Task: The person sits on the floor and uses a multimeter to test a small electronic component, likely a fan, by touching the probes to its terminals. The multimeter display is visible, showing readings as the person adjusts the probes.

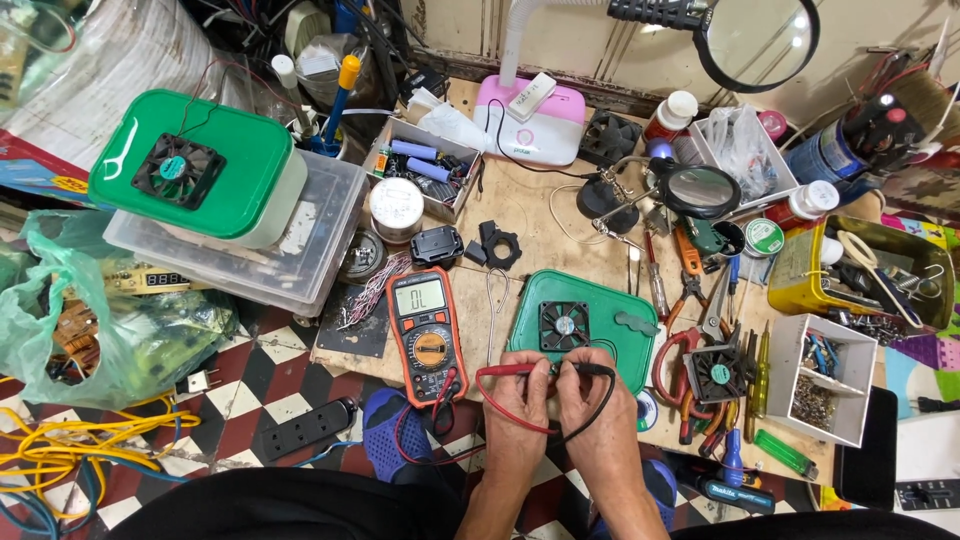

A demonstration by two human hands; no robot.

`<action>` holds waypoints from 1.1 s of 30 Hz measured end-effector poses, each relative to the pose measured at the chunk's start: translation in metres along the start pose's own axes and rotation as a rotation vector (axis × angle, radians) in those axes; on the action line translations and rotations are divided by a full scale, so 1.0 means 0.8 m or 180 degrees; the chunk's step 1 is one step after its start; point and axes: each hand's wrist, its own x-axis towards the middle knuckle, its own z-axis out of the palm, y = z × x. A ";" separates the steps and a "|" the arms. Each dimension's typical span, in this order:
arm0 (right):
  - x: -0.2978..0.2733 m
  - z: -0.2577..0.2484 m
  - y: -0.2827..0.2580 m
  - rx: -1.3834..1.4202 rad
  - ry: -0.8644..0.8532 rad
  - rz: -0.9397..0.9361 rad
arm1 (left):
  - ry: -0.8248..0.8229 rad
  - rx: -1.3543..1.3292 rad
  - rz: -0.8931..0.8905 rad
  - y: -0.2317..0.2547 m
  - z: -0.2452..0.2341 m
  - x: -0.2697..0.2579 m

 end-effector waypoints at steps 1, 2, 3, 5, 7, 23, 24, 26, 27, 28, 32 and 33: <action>0.000 -0.002 -0.001 0.0000 -0.0003 -0.0006 | 0.0007 -0.0001 0.0002 0.002 0.000 -0.001; 0.000 -0.004 -0.002 -0.0009 -0.0026 -0.0072 | 0.0024 0.0018 0.0072 0.004 0.000 -0.003; 0.001 -0.003 -0.006 -0.0002 -0.0050 -0.0163 | 0.0057 0.0043 0.0167 0.007 -0.002 0.000; 0.006 0.000 0.007 -0.0091 -0.0050 -0.0246 | 0.0094 0.0112 0.0319 0.001 -0.001 -0.002; 0.013 0.006 0.017 -0.0176 -0.0042 -0.0347 | 0.0139 0.0179 0.0487 -0.003 -0.001 -0.001; 0.025 0.023 0.039 -0.0517 -0.0009 -0.0040 | 0.0162 0.0300 0.0094 -0.024 0.004 0.001; 0.026 0.025 0.044 -0.0547 0.0043 -0.0145 | 0.0131 0.0276 0.0036 -0.022 0.003 0.001; 0.026 0.023 0.042 -0.0574 0.0015 -0.0155 | 0.0157 0.0345 0.0089 -0.019 0.002 0.000; 0.026 0.022 0.041 -0.0593 -0.0010 -0.0153 | 0.0172 0.0424 0.0140 -0.018 0.002 0.000; 0.026 0.023 0.044 -0.0599 -0.0017 -0.0164 | 0.0185 0.0418 0.0138 -0.019 0.002 0.001; 0.025 0.023 0.045 -0.0552 0.0028 -0.0226 | 0.0085 0.0426 -0.0006 -0.018 0.000 -0.001; 0.024 0.022 0.042 -0.0587 -0.0012 -0.0180 | 0.0084 0.0420 0.0019 -0.017 0.000 -0.001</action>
